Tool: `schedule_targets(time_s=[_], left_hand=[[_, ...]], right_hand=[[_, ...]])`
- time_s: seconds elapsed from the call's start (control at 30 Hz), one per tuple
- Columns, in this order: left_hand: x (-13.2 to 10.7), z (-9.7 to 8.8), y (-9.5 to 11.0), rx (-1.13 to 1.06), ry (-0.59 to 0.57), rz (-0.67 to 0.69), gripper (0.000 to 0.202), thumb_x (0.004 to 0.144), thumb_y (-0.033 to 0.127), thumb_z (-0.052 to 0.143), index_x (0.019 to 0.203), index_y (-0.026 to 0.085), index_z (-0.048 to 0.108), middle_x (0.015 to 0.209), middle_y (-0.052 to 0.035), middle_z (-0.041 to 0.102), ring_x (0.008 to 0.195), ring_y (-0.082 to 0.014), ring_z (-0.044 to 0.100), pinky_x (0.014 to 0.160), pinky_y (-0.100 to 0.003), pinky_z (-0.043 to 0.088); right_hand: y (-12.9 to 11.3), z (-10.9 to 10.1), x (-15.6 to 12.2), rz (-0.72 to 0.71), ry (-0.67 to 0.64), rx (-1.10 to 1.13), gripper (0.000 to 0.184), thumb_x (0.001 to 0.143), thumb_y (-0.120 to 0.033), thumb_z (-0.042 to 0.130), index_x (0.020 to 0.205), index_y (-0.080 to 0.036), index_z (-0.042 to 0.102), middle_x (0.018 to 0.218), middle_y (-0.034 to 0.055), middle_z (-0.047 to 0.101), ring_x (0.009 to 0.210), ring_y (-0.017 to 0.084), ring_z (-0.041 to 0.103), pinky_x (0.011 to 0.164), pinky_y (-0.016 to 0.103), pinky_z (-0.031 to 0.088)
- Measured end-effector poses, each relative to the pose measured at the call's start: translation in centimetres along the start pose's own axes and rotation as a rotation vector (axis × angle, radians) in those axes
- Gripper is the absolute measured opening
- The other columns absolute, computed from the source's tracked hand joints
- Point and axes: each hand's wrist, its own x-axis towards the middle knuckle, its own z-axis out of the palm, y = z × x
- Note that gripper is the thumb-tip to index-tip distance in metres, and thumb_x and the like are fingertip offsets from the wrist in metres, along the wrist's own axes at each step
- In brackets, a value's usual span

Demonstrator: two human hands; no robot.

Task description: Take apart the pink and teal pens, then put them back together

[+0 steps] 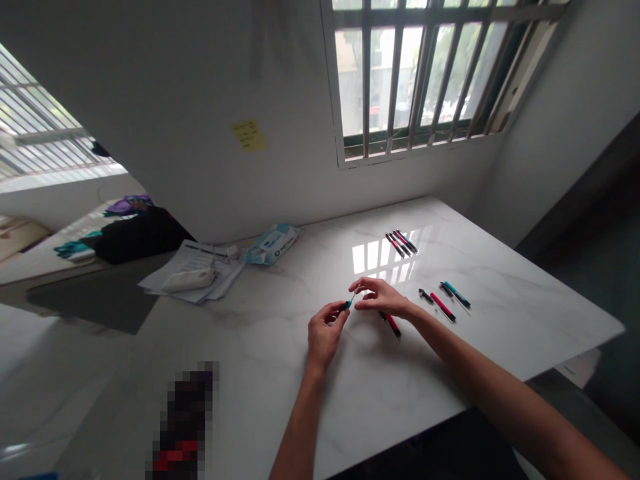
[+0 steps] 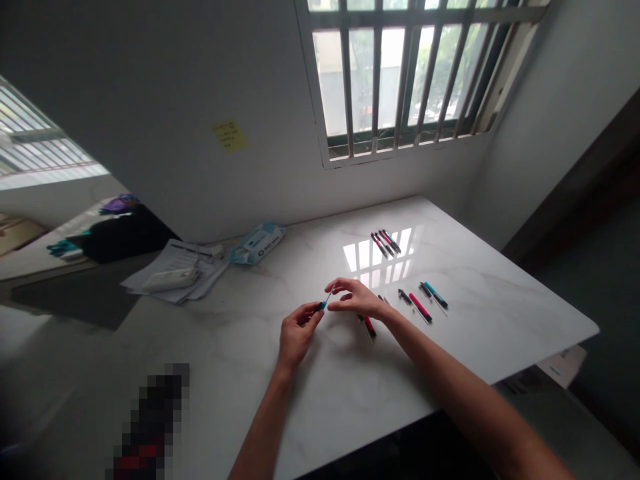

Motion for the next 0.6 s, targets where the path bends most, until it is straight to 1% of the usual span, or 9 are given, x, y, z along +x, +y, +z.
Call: schedule_targets(time_s=[0.07,0.13,0.23,0.3,0.37,0.47,0.53,0.6], left_hand=[[0.0,0.0,0.0,0.005,-0.008,0.012,0.03,0.084,0.045,0.077,0.103,0.022,0.081,0.101,-0.0076,0.081,0.087,-0.0213,0.074,0.08,-0.031,0.056],[-0.1,0.1,0.2,0.033,-0.011,0.029,0.031,0.084,0.045,0.077,0.103,0.022,0.081,0.099,-0.0079,0.081,0.086,-0.0218,0.074,0.079,-0.032,0.056],[-0.2,0.2,0.7,0.082,-0.015,0.057,0.03,0.085,0.046,0.076,0.102,0.022,0.081,0.097,-0.0074,0.081,0.086,-0.0221,0.074,0.08,-0.033,0.056],[-0.3,0.2,0.8,0.106,-0.014,0.068,0.028,0.085,0.044,0.075,0.102,0.023,0.081,0.095,-0.0063,0.081,0.084,-0.0214,0.074,0.08,-0.033,0.056],[-0.3,0.1,0.9,0.122,-0.002,0.072,0.026,0.086,0.041,0.075,0.103,0.023,0.08,0.092,-0.0048,0.08,0.083,-0.02,0.073,0.081,-0.032,0.055],[-0.1,-0.1,0.6,0.145,0.043,0.076,0.022,0.087,0.037,0.072,0.104,0.024,0.079,0.091,-0.0032,0.078,0.082,-0.0184,0.071,0.081,-0.031,0.053],[0.0,-0.3,0.4,0.183,0.08,0.101,0.018,0.088,0.034,0.07,0.101,0.025,0.078,0.093,-0.0028,0.078,0.083,-0.0183,0.07,0.081,-0.031,0.053],[0.1,-0.6,0.2,0.237,0.112,0.144,0.015,0.088,0.032,0.069,0.099,0.026,0.078,0.098,-0.0028,0.078,0.086,-0.0188,0.069,0.084,-0.032,0.053]], right_hand=[[0.2,0.5,-0.1,0.001,-0.052,-0.041,0.035,0.077,-0.04,0.088,0.104,-0.023,0.075,0.121,0.0071,0.071,0.115,0.025,0.065,0.091,0.035,0.052],[0.4,1.0,-0.1,-0.011,-0.059,-0.044,0.029,0.079,-0.041,0.086,0.099,-0.023,0.076,0.119,0.0065,0.072,0.115,0.025,0.066,0.092,0.035,0.052],[0.5,1.4,0.0,-0.027,-0.03,-0.001,0.025,0.078,-0.041,0.086,0.092,-0.022,0.077,0.117,0.0075,0.072,0.115,0.025,0.066,0.089,0.034,0.053],[0.2,1.2,0.1,-0.033,0.017,0.064,0.025,0.077,-0.04,0.087,0.09,-0.021,0.076,0.118,0.0084,0.072,0.116,0.026,0.067,0.089,0.034,0.053],[-0.2,0.5,0.2,-0.054,0.097,0.157,0.026,0.077,-0.04,0.087,0.089,-0.022,0.074,0.119,0.0088,0.074,0.117,0.026,0.067,0.093,0.036,0.054],[-0.7,-1.1,0.3,-0.098,0.281,0.271,0.025,0.08,-0.039,0.084,0.094,-0.023,0.072,0.114,0.007,0.077,0.111,0.024,0.07,0.095,0.037,0.054],[-0.8,-2.2,0.3,-0.11,0.36,0.213,0.024,0.081,-0.039,0.083,0.097,-0.024,0.072,0.105,0.0051,0.078,0.1,0.021,0.073,0.09,0.036,0.057],[-0.8,-3.1,0.1,-0.134,0.344,0.02,0.022,0.083,-0.037,0.081,0.099,-0.023,0.075,0.101,0.0048,0.077,0.093,0.021,0.073,0.088,0.036,0.058]])
